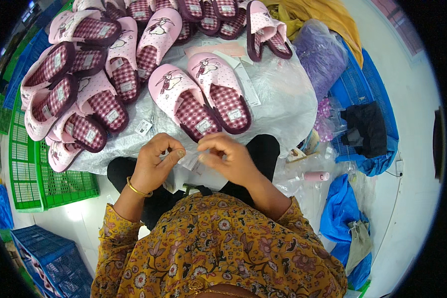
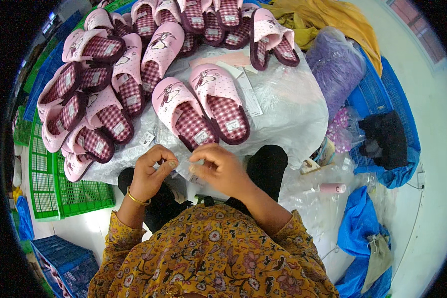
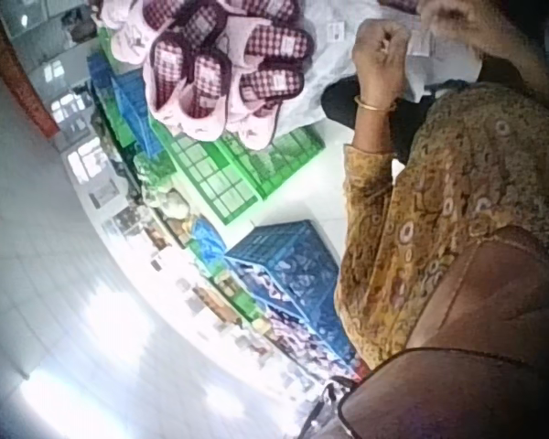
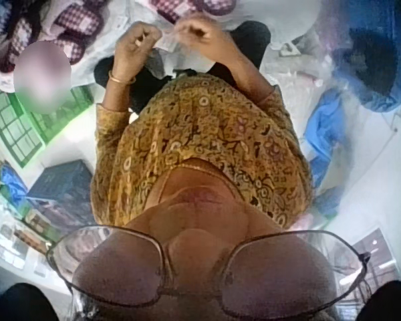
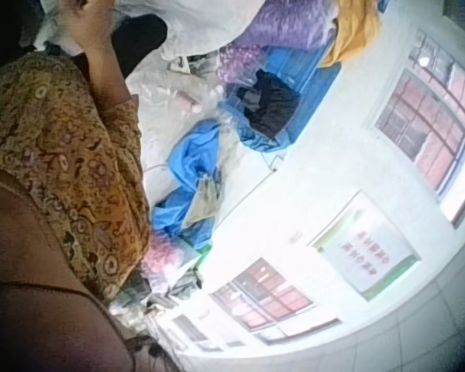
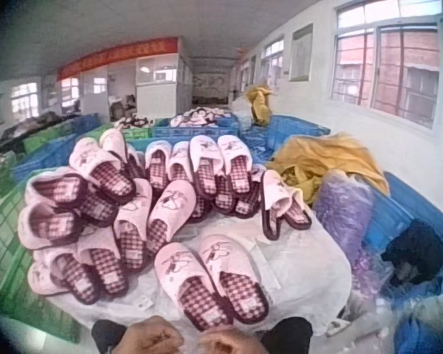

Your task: The person attaches small paper labels to pink and maroon checkered slippers. They peel labels from a sheet, place them on the slipper surface, and smooth them down, repeating the process for multiple pairs.

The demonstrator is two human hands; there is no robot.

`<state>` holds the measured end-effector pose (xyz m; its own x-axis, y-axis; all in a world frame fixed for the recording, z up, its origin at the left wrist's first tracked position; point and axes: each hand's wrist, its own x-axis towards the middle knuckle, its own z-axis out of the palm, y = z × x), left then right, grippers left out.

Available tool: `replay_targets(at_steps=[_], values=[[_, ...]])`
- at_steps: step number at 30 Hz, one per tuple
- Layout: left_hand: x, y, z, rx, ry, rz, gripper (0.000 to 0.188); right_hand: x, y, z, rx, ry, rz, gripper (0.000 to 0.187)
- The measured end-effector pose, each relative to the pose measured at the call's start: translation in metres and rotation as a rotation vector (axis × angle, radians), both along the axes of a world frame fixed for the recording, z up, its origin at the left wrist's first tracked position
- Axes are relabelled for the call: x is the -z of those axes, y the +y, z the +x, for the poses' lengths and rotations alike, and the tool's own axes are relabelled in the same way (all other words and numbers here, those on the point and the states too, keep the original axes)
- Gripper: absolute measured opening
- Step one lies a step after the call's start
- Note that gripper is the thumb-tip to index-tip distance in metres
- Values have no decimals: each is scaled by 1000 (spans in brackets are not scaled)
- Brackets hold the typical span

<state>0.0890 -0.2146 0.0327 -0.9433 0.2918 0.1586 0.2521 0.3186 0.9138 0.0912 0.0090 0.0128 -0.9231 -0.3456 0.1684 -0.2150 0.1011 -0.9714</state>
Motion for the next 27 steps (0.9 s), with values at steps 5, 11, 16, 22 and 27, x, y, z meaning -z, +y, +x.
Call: replay_targets(at_steps=[5, 11, 16, 22, 27], values=[[-15, 27, -15, 117, 94, -49, 3, -11, 11, 2, -33, -153, -61, 17], [-10, 46, -35, 181, 140, -54, 10, -9, 26, -6, 91, -296, -86, 17], [-12, 65, -84, -39, 697, -325, 20, -11, 41, -53, 254, -109, -9, 12], [2, 77, -122, -72, 817, -691, 10, 12, 36, -94, 259, -82, 156, 12], [7, 77, -127, -41, 632, -792, 9, 23, 34, -97, 297, -88, 194, 23]])
